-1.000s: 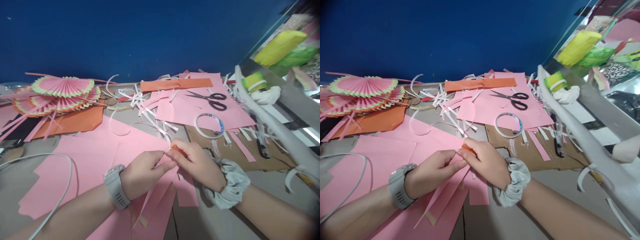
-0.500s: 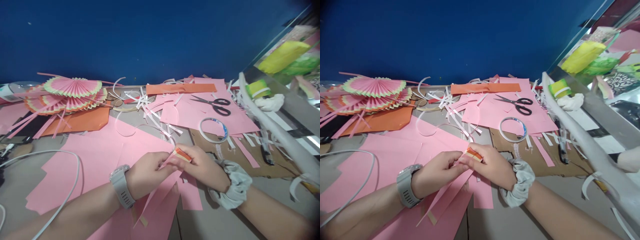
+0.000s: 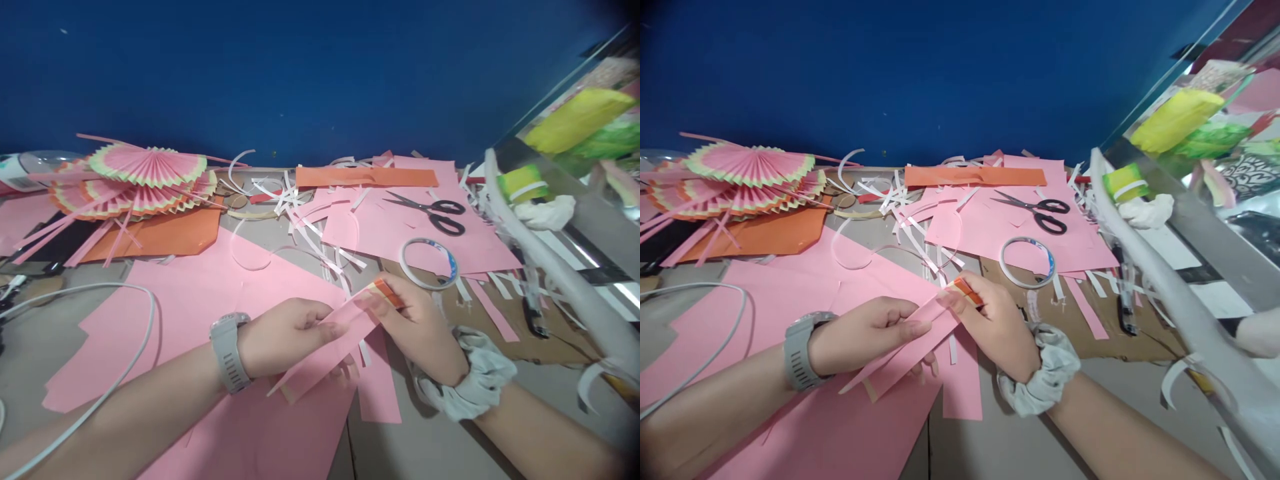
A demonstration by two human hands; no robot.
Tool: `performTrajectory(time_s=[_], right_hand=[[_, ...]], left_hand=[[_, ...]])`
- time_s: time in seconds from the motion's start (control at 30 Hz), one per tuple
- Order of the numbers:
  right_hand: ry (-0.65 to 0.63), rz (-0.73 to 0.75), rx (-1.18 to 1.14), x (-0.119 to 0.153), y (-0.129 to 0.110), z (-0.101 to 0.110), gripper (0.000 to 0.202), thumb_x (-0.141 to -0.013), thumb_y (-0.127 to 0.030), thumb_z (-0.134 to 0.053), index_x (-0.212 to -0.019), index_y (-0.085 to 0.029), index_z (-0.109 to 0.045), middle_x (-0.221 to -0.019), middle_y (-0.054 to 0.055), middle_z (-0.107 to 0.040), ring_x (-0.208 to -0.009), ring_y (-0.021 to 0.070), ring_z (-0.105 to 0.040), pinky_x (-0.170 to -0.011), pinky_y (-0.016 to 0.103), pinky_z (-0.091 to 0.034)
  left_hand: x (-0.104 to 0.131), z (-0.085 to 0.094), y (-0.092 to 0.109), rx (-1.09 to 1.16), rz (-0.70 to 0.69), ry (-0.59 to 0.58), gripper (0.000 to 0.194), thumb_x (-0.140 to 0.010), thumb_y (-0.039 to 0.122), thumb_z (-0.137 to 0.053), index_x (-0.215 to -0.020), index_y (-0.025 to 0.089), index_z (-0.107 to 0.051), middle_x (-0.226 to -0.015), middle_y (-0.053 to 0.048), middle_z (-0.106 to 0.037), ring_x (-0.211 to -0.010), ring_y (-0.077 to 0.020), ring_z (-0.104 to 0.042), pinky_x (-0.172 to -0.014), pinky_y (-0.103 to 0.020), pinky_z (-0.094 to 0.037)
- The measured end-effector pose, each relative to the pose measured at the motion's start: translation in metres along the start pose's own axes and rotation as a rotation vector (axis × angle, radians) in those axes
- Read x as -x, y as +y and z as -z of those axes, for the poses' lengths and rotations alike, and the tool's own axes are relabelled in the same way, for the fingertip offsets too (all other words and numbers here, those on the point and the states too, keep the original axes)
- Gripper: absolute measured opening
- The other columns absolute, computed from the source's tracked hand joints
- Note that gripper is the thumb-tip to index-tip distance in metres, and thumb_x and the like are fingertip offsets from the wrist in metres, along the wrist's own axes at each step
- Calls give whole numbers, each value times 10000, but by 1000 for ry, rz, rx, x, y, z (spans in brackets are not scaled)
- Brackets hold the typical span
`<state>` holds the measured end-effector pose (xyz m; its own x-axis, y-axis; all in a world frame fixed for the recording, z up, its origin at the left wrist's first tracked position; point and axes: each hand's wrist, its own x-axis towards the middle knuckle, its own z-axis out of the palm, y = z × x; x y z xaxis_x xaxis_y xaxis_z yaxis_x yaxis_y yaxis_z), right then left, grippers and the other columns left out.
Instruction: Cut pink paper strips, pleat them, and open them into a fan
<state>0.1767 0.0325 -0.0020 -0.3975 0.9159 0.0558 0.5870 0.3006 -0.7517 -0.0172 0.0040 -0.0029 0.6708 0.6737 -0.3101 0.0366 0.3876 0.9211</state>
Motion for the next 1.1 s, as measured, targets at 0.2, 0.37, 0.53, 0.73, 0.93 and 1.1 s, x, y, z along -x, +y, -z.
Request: performTrajectory(time_s=[0.2,0.37,0.53,0.73,0.93,1.1], right_hand=[[22,5,11,-1,-3,-2,314,-881,-392,-426,-635,-198,-409,-569,-52,-358,-519,95,-366,-482,214,-303],[20,-12,4,-2,-5,-4,311,-885,-387,-426,-642,-194,-409,-573,-50,-361,-531,94,-368,-494,217,-296],[19,-8,-25,-1,-6,-4,338,-890,-366,-418,-608,-195,-345,-559,-55,-303,-506,88,-317,-475,219,-271],[-94,50,-300,-1,-2,0,204,-882,-364,-422,-753,-210,-461,-710,-25,-472,-630,112,-450,-566,219,-384],[-273,-22,-261,0,-5,-4,281,-884,-316,-422,-624,-210,-407,-601,-42,-447,-605,116,-466,-603,219,-411],[-127,-6,-261,3,-6,-5,315,-899,-320,-394,-606,-210,-429,-573,-42,-480,-560,116,-485,-595,228,-421]], left_hand=[[1,2,3,-108,21,-14,342,-903,400,-348,-810,139,-548,-790,-79,-686,-719,-189,-663,-697,-312,-516],[2,4,4,-257,-52,-16,425,-918,412,-298,-743,135,-568,-783,-67,-693,-743,-169,-657,-721,-275,-501],[3,2,4,-208,-32,-51,414,-919,425,-286,-787,141,-556,-794,-63,-692,-751,-172,-656,-727,-288,-499],[3,-3,3,-52,-79,-84,353,-929,386,-287,-834,145,-527,-752,-62,-675,-714,-174,-658,-681,-288,-511],[2,0,4,-357,-140,46,336,-920,359,-348,-752,143,-543,-800,-42,-678,-744,-147,-625,-694,-234,-470],[3,-3,3,-220,-53,-44,366,-921,421,-291,-872,155,-538,-838,-51,-686,-662,-147,-640,-564,-220,-483]])
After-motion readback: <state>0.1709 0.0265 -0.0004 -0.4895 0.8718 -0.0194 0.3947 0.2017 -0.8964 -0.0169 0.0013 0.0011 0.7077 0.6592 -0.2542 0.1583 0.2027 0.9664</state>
